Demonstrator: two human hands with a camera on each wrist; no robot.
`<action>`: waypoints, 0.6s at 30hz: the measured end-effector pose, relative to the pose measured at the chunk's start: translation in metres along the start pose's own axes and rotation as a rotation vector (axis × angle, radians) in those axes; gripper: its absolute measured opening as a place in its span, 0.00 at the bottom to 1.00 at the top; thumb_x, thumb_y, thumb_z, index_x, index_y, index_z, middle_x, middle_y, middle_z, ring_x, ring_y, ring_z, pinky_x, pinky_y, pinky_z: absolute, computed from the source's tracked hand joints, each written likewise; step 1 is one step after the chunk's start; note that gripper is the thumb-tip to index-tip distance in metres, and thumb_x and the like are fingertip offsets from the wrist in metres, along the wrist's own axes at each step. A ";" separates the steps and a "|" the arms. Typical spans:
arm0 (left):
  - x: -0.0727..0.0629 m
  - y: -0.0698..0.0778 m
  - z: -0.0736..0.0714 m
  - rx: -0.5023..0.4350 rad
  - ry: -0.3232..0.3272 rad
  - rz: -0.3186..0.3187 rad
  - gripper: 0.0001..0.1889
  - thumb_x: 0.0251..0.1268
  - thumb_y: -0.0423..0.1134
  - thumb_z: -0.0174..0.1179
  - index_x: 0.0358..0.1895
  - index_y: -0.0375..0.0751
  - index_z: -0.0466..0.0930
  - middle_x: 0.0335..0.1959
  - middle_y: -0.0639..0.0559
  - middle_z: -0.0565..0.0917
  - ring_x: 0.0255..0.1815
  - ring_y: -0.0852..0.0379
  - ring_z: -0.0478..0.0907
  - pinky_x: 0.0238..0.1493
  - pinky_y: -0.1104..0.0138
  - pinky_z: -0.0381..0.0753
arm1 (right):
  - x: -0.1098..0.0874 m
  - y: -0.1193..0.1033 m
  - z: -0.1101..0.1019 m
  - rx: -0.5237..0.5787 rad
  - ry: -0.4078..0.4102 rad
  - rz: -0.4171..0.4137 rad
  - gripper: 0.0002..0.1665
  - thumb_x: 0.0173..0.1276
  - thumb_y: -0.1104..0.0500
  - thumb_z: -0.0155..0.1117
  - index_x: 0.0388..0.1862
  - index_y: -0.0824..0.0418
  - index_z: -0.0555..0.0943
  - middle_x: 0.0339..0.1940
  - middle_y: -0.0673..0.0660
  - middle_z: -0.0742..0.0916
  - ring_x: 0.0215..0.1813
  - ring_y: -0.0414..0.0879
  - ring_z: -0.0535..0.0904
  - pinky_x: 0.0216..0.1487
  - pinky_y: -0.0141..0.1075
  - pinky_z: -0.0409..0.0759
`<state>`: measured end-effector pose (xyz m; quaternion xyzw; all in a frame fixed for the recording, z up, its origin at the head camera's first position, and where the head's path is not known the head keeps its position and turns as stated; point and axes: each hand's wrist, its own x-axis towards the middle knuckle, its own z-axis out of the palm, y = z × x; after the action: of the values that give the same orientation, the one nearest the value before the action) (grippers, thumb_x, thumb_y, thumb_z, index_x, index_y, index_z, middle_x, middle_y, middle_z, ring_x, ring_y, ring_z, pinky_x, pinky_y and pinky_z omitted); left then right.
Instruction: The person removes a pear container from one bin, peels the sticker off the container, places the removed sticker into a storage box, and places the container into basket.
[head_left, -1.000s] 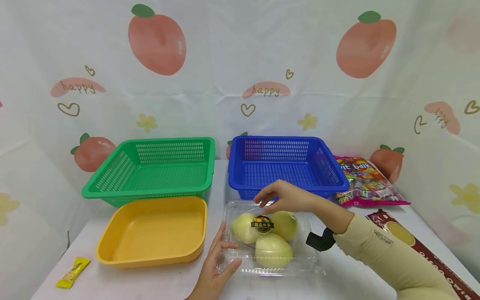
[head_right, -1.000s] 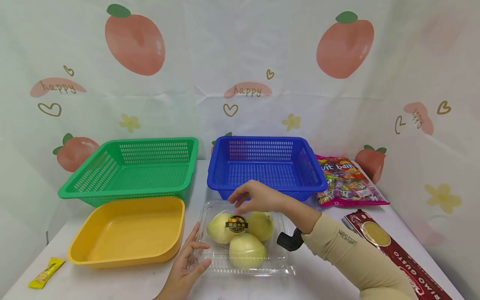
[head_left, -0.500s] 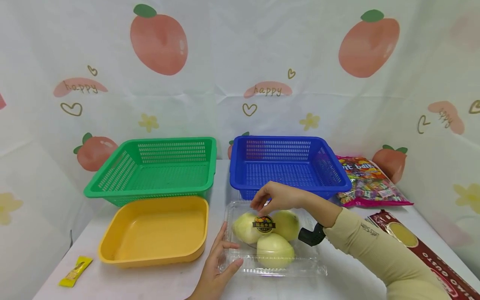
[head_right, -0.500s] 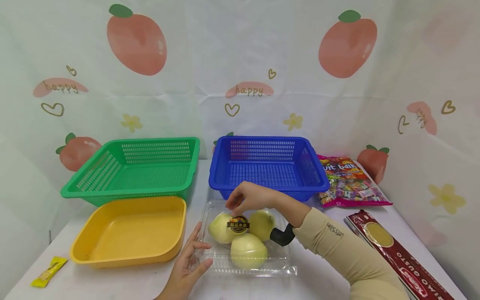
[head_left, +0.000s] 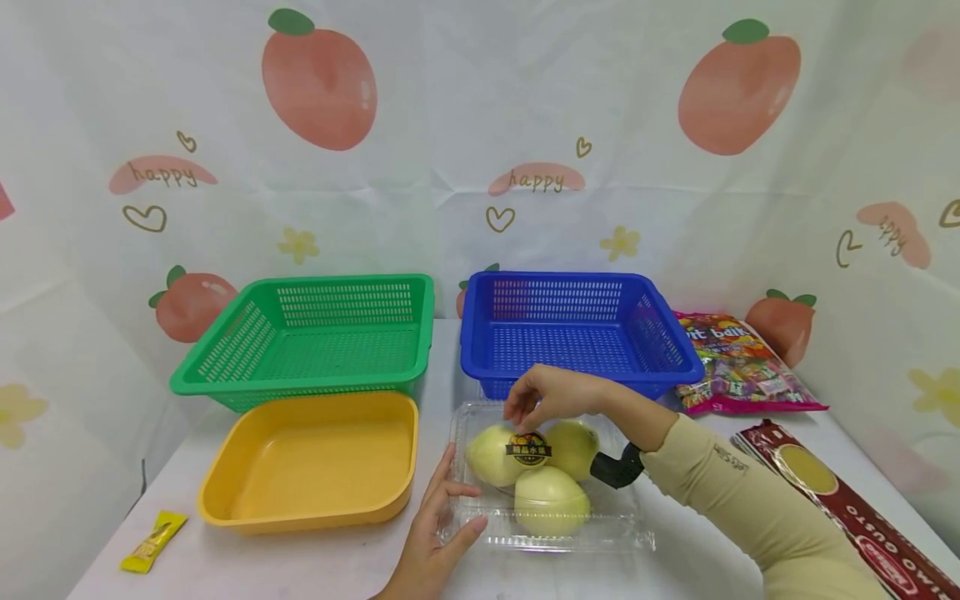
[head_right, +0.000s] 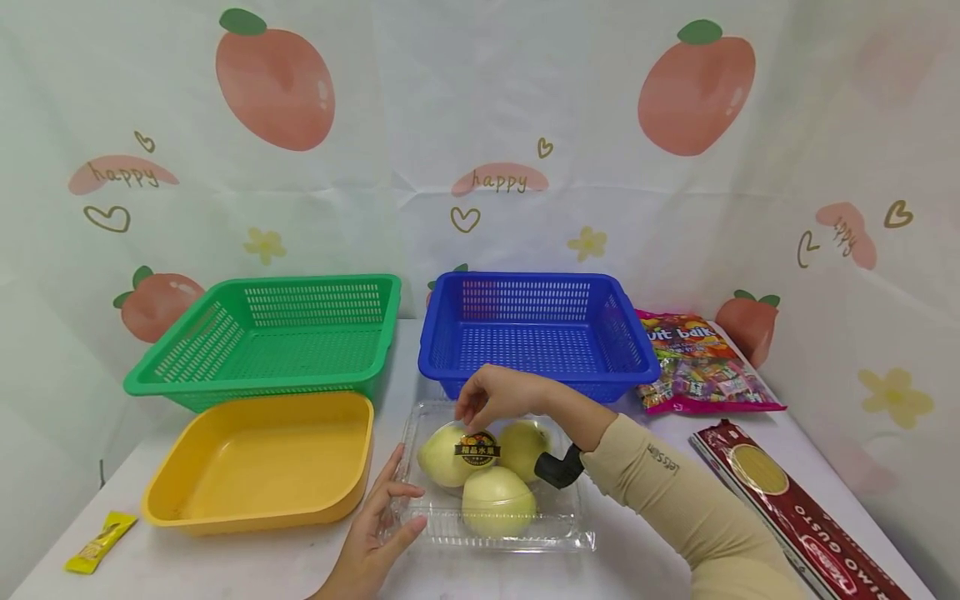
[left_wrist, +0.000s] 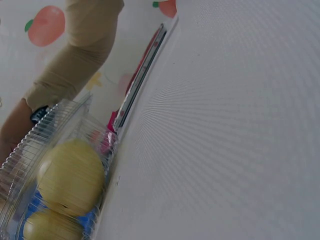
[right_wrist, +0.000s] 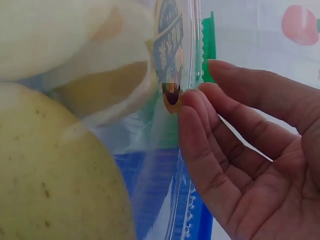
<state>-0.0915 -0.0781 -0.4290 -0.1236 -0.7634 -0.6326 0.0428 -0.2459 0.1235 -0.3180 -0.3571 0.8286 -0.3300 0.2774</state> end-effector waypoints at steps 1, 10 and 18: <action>0.000 0.000 0.000 -0.002 -0.002 0.000 0.10 0.61 0.35 0.59 0.45 0.41 0.74 0.76 0.43 0.46 0.74 0.34 0.44 0.51 0.25 0.56 | 0.000 0.000 0.000 0.001 -0.002 0.004 0.10 0.57 0.66 0.68 0.39 0.66 0.83 0.35 0.57 0.86 0.35 0.37 0.79 0.40 0.28 0.80; 0.000 0.000 0.000 -0.009 -0.017 -0.004 0.10 0.62 0.34 0.58 0.45 0.41 0.73 0.76 0.40 0.45 0.73 0.32 0.42 0.52 0.25 0.54 | 0.004 0.001 0.000 -0.003 -0.018 0.022 0.05 0.56 0.68 0.67 0.33 0.66 0.83 0.29 0.52 0.85 0.30 0.37 0.77 0.35 0.28 0.79; 0.001 0.001 -0.001 0.000 -0.024 -0.018 0.10 0.62 0.35 0.58 0.46 0.41 0.73 0.76 0.40 0.44 0.73 0.31 0.42 0.51 0.25 0.55 | 0.004 -0.001 0.000 -0.030 -0.034 0.029 0.03 0.57 0.70 0.65 0.32 0.68 0.82 0.26 0.53 0.84 0.28 0.37 0.76 0.33 0.28 0.79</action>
<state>-0.0924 -0.0784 -0.4277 -0.1242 -0.7651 -0.6313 0.0279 -0.2479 0.1197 -0.3183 -0.3549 0.8338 -0.3073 0.2906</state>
